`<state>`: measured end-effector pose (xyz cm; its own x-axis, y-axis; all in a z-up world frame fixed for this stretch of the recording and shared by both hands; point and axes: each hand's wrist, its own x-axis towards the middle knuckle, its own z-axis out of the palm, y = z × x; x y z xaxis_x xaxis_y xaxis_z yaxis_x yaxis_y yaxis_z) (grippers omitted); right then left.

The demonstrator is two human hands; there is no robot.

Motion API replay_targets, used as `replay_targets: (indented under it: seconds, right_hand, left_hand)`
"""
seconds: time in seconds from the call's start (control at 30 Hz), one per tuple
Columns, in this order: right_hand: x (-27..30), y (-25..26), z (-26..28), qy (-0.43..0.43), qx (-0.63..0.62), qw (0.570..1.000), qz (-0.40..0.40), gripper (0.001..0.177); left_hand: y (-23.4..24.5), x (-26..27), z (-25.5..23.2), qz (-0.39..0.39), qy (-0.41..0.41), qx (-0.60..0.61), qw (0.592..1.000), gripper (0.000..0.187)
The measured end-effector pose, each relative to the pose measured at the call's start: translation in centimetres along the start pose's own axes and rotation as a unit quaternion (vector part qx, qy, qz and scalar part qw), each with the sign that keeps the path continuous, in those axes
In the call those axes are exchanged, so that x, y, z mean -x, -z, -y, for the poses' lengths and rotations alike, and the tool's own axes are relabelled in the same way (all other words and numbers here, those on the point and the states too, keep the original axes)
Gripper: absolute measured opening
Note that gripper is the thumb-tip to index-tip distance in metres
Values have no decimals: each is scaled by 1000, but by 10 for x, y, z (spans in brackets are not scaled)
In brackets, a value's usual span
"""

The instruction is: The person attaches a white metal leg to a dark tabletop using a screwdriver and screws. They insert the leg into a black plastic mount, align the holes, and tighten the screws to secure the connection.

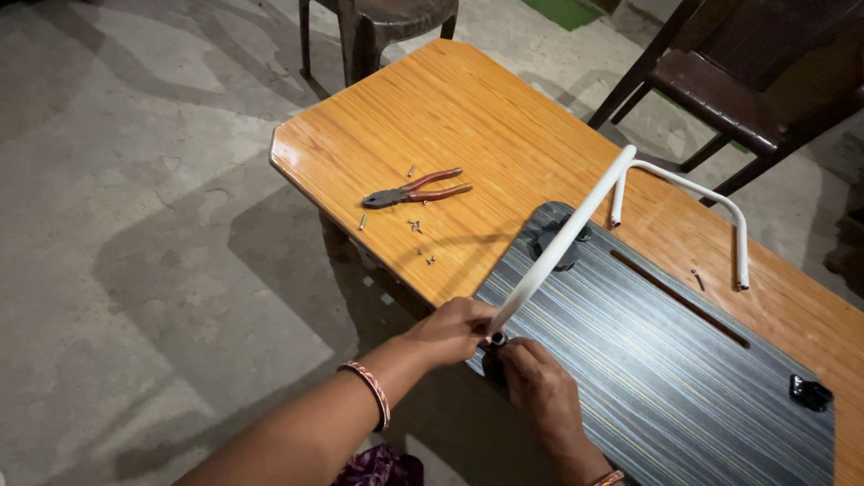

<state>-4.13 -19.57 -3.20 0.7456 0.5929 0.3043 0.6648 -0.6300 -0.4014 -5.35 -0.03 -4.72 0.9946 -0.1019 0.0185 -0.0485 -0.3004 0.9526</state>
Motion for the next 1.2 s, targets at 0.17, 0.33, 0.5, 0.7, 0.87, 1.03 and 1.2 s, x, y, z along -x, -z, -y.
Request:
replay_targets:
  seconds: [0.17,0.33,0.5,0.7,0.87,1.03,1.2]
  right_hand:
    - [-1,1,2,-3,8,1000,13,10]
    - [-3,4,2,6,-5,1000,-10,12]
    - [-3,-1,-4,6,-3,1000,3,10]
    - [0,-5,-5,20,-1,1000,-11,10]
    - [1,-3,-5,-3,-10,1000,-4,9]
    - [-1,-6,-9,12,-5,1000,-8,11]
    - [0,-8,-13,33,45,998,38,14]
  left_hand:
    - [2,2,0,-5,-26,-15,1000,10]
    - [1,-3,1,-13,-25,-7,1000,13]
    - [1,-5,5,-17,-44,-10,999,16]
    - [1,-3,9,-2,-36,-52,998,14]
    - [0,-3,5,0,-5,6,1000,12]
    - [4,-2,-1,8,-18,-15,1000,16]
    - [4,-4,-2,21,23,-15,999,18]
